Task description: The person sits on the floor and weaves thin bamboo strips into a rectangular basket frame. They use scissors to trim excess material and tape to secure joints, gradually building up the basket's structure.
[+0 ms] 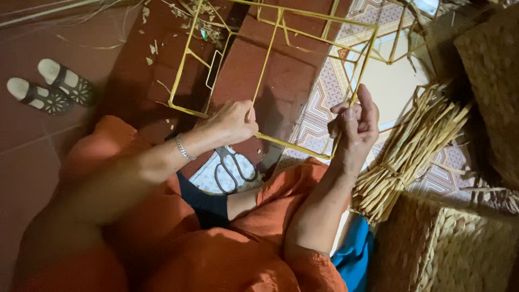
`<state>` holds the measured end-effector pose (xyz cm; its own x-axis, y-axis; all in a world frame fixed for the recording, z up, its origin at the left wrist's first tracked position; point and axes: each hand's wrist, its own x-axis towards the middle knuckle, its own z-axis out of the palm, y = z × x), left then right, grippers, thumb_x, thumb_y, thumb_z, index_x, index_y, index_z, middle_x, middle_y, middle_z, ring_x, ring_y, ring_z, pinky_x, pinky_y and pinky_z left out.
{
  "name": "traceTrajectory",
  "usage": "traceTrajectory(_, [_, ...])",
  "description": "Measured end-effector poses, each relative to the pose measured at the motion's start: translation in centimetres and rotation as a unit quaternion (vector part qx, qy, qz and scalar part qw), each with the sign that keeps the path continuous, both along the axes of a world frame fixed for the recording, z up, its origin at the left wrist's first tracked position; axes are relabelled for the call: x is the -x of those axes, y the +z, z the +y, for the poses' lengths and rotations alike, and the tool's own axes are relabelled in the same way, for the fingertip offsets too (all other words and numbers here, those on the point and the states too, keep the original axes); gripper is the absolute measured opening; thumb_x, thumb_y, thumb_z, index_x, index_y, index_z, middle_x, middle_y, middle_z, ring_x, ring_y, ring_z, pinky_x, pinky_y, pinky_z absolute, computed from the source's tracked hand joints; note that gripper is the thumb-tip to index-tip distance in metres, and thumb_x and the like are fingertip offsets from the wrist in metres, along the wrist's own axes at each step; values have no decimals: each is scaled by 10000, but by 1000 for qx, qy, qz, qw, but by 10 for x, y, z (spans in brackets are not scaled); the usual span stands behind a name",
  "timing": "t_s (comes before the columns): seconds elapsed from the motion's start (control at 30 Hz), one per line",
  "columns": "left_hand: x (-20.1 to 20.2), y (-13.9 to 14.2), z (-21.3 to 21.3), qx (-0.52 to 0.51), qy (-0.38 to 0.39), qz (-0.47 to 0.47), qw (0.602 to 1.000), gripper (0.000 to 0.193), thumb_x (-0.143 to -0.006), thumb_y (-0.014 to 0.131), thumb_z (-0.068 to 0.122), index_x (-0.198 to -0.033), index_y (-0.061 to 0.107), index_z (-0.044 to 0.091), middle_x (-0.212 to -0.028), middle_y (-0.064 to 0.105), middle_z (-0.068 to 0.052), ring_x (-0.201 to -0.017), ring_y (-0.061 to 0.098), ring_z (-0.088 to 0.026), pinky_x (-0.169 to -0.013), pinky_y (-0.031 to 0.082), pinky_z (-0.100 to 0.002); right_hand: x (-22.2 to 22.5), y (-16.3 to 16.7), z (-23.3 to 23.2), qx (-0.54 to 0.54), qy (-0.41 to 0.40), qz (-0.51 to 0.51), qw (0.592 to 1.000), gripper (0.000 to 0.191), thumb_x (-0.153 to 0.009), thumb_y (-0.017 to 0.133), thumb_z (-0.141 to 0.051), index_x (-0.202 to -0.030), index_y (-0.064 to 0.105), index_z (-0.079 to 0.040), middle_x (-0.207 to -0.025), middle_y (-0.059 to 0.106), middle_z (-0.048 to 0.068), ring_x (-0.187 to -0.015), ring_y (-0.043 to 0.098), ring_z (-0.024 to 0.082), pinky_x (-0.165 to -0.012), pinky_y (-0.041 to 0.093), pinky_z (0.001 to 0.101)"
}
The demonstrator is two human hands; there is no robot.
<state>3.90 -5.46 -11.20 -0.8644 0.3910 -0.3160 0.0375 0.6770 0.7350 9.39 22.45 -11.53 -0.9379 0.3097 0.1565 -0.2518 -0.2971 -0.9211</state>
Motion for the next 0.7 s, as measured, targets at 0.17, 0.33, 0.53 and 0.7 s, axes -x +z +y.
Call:
traceTrajectory(0.17, [0,-5,-23,-16,40,36,998,134,-810,613,142,-868,679,42,-781,727,-148,-745,722,-302,-710,570,-417,-2,36,-36,13,86,28,996,655,-1099,579,-106,-1660,256,-6,-1378,627,171,-831,644,172,-759,566,332])
traceTrajectory(0.33, [13,-14,-55,-109,87,67,988,119,-823,662,154,-833,704,43,-734,725,-105,-671,702,-179,-609,542,-345,2,52,-49,-35,150,12,988,678,-1113,506,-182,-1653,116,-55,-1317,659,222,-829,697,194,-791,609,362])
traceTrajectory(0.53, [30,-4,-90,-88,145,-7,985,205,-885,705,190,-830,726,-7,-675,694,-105,-546,583,-115,-475,452,-313,17,18,-32,-123,184,9,975,572,-1140,555,-204,-1621,366,40,-1273,695,211,-1072,689,253,-1007,550,407])
traceTrajectory(0.7, [48,16,-118,-75,160,5,984,198,-920,663,182,-951,778,24,-637,680,-65,-445,477,-129,-394,343,-308,38,-5,-26,-267,90,48,958,493,-1145,545,-229,-1539,489,62,-1529,556,200,-1412,527,325,-1180,404,442])
